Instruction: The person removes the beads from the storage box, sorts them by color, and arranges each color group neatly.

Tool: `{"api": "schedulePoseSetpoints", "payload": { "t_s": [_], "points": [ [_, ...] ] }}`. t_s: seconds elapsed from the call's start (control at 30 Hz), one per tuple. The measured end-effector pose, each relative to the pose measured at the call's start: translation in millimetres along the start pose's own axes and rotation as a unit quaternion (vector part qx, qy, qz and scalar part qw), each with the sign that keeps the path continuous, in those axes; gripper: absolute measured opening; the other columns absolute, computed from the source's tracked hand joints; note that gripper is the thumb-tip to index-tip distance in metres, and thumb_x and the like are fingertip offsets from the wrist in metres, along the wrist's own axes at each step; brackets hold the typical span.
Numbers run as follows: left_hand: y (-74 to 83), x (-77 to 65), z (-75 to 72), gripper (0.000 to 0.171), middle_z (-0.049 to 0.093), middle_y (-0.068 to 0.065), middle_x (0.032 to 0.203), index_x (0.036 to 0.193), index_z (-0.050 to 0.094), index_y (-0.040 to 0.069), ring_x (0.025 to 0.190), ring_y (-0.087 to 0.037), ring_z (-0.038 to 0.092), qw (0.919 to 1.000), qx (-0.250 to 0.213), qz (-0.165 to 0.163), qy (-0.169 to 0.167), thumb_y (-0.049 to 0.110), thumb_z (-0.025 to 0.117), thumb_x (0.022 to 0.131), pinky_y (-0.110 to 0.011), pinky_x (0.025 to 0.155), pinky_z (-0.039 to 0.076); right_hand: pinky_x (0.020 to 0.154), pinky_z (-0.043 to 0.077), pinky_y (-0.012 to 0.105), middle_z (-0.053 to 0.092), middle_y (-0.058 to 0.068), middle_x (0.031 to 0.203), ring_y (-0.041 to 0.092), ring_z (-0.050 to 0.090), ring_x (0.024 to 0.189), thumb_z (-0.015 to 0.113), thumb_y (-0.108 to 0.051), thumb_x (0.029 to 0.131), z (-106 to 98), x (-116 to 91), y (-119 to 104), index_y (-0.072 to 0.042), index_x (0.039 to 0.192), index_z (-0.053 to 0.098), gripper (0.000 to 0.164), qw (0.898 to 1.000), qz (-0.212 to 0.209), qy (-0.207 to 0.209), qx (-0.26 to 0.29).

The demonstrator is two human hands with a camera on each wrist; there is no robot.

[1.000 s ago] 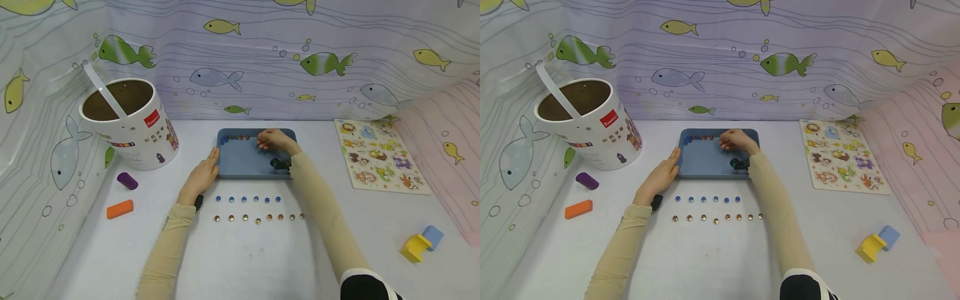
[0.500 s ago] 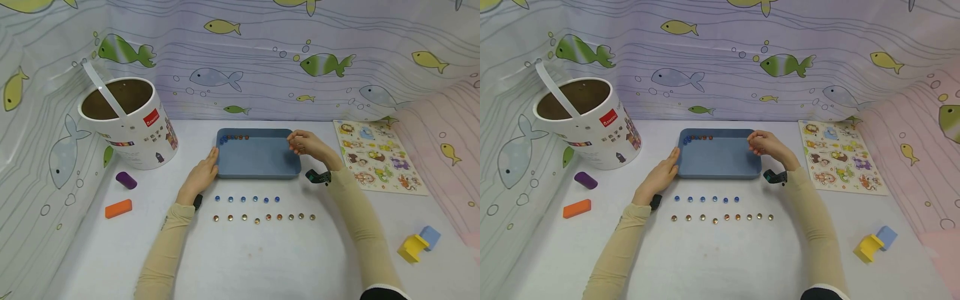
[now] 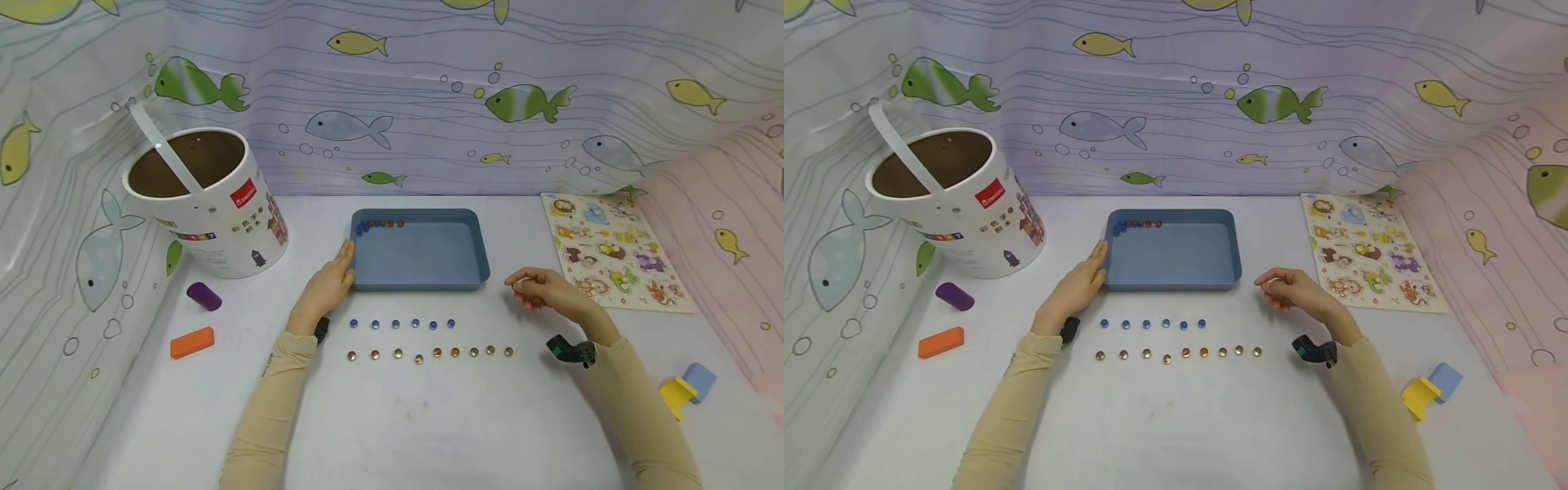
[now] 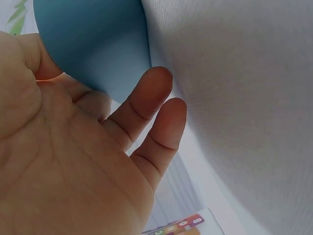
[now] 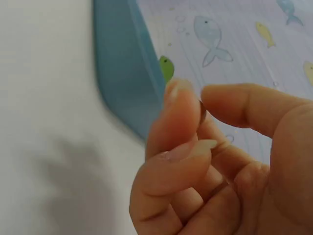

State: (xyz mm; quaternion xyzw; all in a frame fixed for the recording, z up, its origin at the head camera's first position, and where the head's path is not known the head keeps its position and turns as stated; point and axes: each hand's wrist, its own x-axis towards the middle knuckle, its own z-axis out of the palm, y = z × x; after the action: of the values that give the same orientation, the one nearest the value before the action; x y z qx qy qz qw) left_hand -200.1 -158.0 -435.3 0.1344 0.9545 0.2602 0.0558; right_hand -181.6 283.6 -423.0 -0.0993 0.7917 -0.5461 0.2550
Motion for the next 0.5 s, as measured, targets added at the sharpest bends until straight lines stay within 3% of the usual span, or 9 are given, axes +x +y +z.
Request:
{"api": "schedulePoseSetpoints", "payload": {
  "t_s": [0.27,0.5],
  "points": [
    [-1.1,-0.3,1.1,0.059,0.008,-0.010,0.163,0.156,0.009,0.008,0.143,-0.041,0.029,1.0000,0.004,0.000,-0.004,0.021,0.033,0.103,-0.053,0.115,0.028,0.052,0.044,0.023,0.060,-0.002,0.077,0.007,0.052,0.060,0.051,-0.021,0.101,19.2,-49.0,32.3,0.011,0.122,0.050,0.038,0.999,0.027,-0.035,0.008],
    [-0.6,1.7,1.0,0.059,0.006,-0.008,0.164,0.156,0.008,0.009,0.144,-0.040,0.027,0.9999,0.006,-0.001,-0.009,0.021,0.033,0.104,-0.052,0.117,0.026,0.037,0.028,0.026,0.060,-0.002,0.073,0.003,0.047,0.049,0.048,-0.017,0.101,32.2,-64.5,45.9,0.013,0.117,0.050,0.035,0.997,0.003,-0.076,0.030]
  ]
}}
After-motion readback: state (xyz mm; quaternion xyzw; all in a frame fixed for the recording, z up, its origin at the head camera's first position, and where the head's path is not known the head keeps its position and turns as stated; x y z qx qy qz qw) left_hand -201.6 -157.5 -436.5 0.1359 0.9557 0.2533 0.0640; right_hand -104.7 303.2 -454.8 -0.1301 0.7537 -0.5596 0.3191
